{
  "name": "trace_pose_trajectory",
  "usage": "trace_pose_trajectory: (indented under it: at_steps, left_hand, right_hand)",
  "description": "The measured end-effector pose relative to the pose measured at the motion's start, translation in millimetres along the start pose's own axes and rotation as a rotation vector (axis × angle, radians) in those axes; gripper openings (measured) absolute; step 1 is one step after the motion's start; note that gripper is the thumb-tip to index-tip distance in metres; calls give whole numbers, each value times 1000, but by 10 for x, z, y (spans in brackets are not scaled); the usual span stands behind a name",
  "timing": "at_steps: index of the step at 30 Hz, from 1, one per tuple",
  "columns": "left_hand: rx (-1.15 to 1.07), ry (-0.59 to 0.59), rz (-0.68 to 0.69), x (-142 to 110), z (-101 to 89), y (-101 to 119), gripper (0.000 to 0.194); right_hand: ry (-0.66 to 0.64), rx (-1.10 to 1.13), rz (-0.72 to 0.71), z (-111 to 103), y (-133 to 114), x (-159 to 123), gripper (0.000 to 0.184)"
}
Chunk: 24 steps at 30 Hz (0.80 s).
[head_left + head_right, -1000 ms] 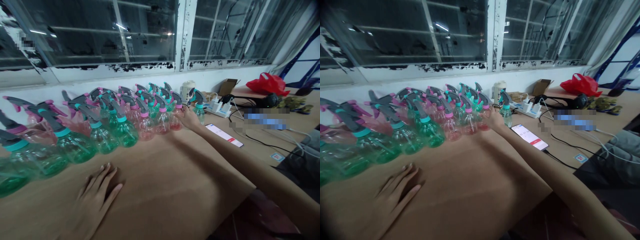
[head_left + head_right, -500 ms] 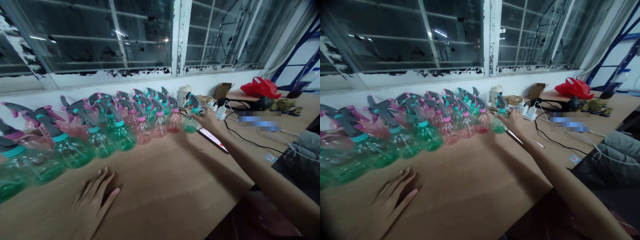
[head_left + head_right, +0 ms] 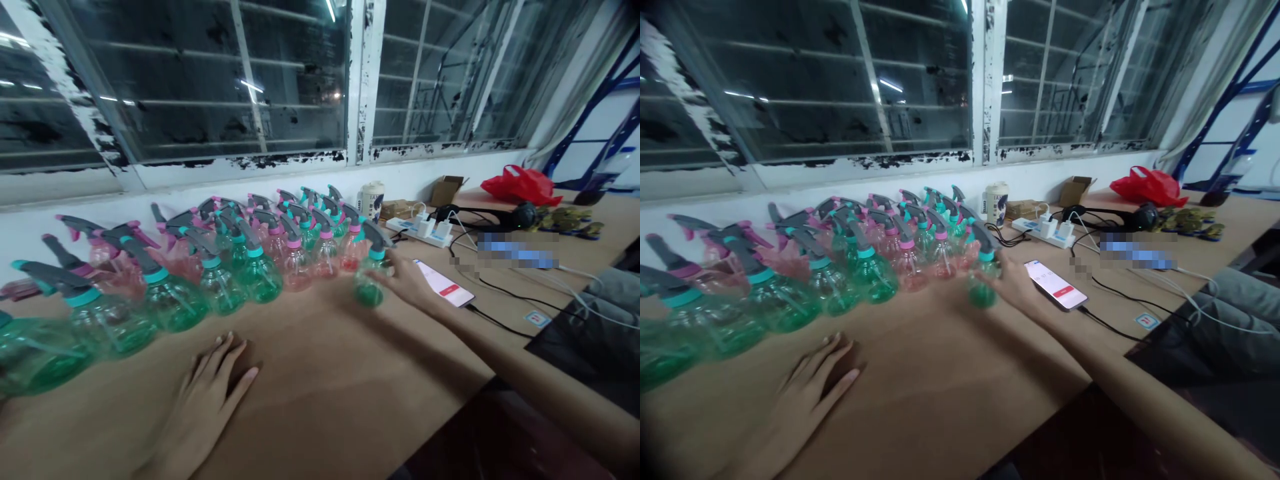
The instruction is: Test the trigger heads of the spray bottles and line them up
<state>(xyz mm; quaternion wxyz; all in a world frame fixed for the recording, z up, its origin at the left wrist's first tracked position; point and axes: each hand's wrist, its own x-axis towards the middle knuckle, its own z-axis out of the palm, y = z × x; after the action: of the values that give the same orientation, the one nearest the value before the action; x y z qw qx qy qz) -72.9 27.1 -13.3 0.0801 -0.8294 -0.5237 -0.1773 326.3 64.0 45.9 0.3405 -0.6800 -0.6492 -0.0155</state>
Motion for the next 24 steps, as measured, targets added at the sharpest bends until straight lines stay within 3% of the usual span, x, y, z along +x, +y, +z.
trace_pose_trajectory:
  at_steps: [5, 10, 18, 24]
  left_hand:
    - [-172, -34, -68, 8, -143, 294, 56]
    - [-407, -80, -122, -26, -265, 478, 79]
    - [-565, -75, -110, -71, -323, 486, 68]
    - [-554, -74, -39, -89, -346, 544, 67]
  right_hand:
    - [-207, 199, -186, 106, -847, -442, 65]
    - [-401, 411, -448, 224, -1434, -630, 50]
    - [-597, 621, -450, 287, -1451, -496, 43]
    - [-730, 982, -316, 294, -1573, -364, 60]
